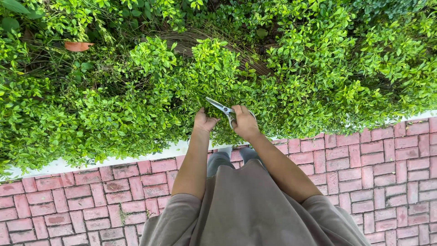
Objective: The person uses shears to trim the top and sides of a dense green hedge. They repeatedly cut the foliage and pull away the trimmed leaves and branches with their hands, clearing the cut material from the hedge surface.
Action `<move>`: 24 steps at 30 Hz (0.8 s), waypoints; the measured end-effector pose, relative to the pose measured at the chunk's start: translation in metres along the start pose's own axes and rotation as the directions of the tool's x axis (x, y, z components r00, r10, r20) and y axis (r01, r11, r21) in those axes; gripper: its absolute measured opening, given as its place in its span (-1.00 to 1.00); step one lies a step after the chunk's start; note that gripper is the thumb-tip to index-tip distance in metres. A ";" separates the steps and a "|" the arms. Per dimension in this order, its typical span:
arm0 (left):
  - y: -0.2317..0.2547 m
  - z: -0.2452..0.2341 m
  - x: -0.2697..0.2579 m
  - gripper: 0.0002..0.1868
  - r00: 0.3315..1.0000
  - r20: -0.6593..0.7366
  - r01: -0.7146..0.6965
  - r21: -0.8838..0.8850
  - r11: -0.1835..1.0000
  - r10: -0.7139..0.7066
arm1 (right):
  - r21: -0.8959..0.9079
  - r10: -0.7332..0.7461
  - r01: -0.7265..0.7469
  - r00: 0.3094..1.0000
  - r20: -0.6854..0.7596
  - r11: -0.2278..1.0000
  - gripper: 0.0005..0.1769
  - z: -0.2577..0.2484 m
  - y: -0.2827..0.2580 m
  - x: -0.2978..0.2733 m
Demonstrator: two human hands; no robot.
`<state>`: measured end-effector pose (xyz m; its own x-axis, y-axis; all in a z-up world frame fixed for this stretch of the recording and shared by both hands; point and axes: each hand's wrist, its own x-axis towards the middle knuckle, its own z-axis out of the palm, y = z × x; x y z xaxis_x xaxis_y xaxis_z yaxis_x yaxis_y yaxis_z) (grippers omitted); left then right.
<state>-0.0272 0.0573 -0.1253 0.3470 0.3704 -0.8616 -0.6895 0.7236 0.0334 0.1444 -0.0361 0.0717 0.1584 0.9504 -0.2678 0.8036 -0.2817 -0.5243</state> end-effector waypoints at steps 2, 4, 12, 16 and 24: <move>-0.002 -0.005 0.004 -0.50 0.999 0.051 0.008 -0.068 0.998 -0.005 | -0.003 -0.064 0.064 0.998 -0.024 0.998 -0.36 -0.005 -0.006 -0.002; 0.001 -0.006 -0.005 -0.49 0.995 0.098 0.013 -0.135 0.991 0.000 | -0.002 -0.131 0.131 0.990 -0.047 0.991 -0.32 -0.003 -0.007 -0.003; -0.004 -0.012 -0.013 -0.45 0.999 0.035 -0.022 -0.053 0.998 0.024 | -0.075 0.131 -0.122 0.983 0.131 0.990 -0.48 0.005 0.005 0.007; -0.003 -0.011 -0.017 -0.44 1.000 0.007 0.007 -0.102 0.995 -0.006 | -0.043 0.070 -0.067 0.996 0.061 0.997 -0.40 0.007 0.004 0.015; -0.018 -0.018 -0.016 -0.50 0.990 0.134 -0.034 -0.111 0.993 0.049 | -0.149 0.145 -0.121 0.976 0.165 0.981 -0.47 0.006 0.001 0.026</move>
<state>-0.0319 0.0279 -0.1217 0.3949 0.4798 -0.7834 -0.7671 0.6415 0.0062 0.1462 -0.0124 0.0590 0.1764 0.8643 -0.4710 0.8552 -0.3715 -0.3615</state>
